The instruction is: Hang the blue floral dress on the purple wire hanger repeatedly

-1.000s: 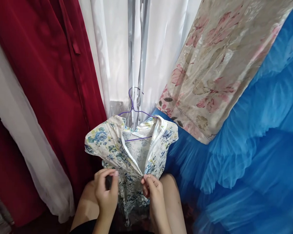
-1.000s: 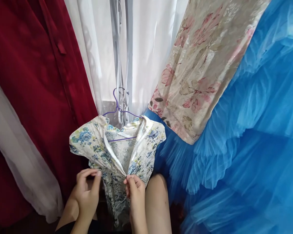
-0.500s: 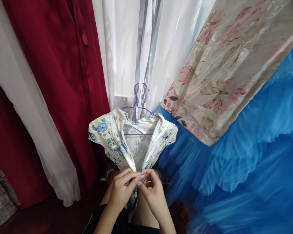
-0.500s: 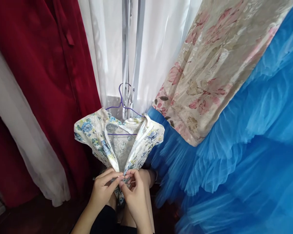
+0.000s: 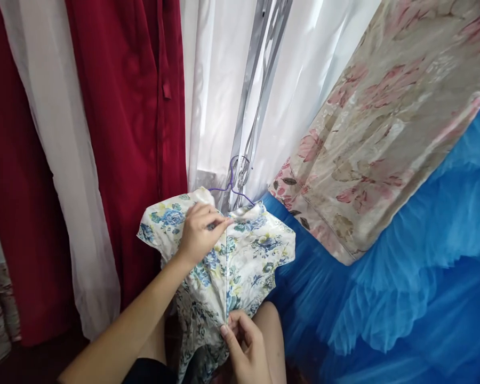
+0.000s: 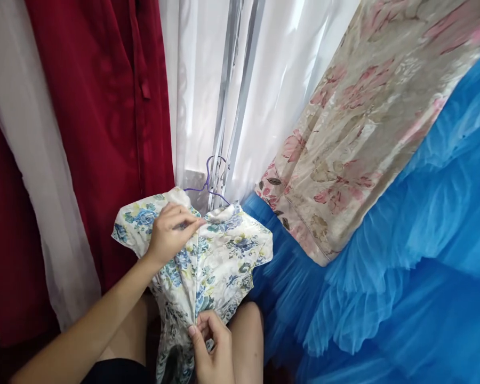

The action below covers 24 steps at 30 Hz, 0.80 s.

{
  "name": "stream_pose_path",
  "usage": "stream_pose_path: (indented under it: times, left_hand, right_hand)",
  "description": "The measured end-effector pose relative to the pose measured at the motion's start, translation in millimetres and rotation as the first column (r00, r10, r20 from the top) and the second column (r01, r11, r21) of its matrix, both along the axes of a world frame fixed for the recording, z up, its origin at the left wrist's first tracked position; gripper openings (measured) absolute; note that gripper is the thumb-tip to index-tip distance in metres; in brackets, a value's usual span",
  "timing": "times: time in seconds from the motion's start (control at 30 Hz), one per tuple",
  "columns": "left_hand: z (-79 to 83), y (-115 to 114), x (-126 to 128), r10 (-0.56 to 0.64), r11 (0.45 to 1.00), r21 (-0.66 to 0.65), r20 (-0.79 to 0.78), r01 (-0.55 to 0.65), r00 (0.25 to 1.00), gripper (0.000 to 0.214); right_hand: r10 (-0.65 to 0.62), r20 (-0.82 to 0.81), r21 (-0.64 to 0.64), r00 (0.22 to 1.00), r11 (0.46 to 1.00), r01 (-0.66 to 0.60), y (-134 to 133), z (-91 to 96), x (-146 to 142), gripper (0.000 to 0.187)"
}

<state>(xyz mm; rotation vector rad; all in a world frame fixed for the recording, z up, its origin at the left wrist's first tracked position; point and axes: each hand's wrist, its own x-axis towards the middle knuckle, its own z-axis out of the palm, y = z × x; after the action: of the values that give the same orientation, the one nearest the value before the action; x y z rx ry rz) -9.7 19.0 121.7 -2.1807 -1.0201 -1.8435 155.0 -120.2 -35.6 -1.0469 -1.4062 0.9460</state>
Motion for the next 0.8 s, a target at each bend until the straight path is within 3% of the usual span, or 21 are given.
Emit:
stream_pose_path:
  times: [0.07, 0.13, 0.27, 0.33, 0.47, 0.63, 0.8]
  left_hand:
    - [26.1, 17, 2, 0.037, 0.996, 0.077, 0.064, -0.042, 0.997, 0.019]
    - [40.2, 27, 2, 0.017, 0.995, 0.093, 0.116, -0.028, 0.993, 0.016]
    - [36.2, 25, -3, -0.129, 0.992, -0.021, -0.033, 0.128, 0.991, 0.015]
    - [28.7, 19, -6, -0.130, 0.991, -0.032, -0.080, 0.128, 0.988, 0.014]
    - [24.4, 7, -13, -0.139, 0.990, -0.020, -0.191, 0.138, 0.972, 0.010]
    - [27.7, -4, -17, -0.142, 0.988, -0.003, -0.423, 0.156, 0.895, 0.035]
    - [23.7, -12, -20, -0.150, 0.985, 0.009, -0.464, 0.174, 0.873, 0.037]
  right_hand:
    - [0.032, 0.042, 0.012, 0.999, 0.999, -0.033, -3, -2.8, 7, 0.029]
    - [0.068, 0.079, 0.006, 0.995, 0.998, -0.068, -4, -11.3, 14, 0.029]
    - [0.088, 0.111, -0.059, 0.990, 0.995, -0.082, -4, -28.1, 24, 0.030]
    - [0.057, 0.115, -0.082, 0.992, 0.996, -0.048, -2, -20.6, 27, 0.031]
    - [0.022, 0.104, -0.027, 0.994, 0.999, -0.019, 15, 36.8, 25, 0.029]
    - [0.060, 0.023, 0.166, 0.998, 0.984, -0.063, 74, 115.6, 10, 0.028]
    - [0.022, 0.127, 0.335, 0.992, 0.940, -0.063, 117, 147.5, -5, 0.027]
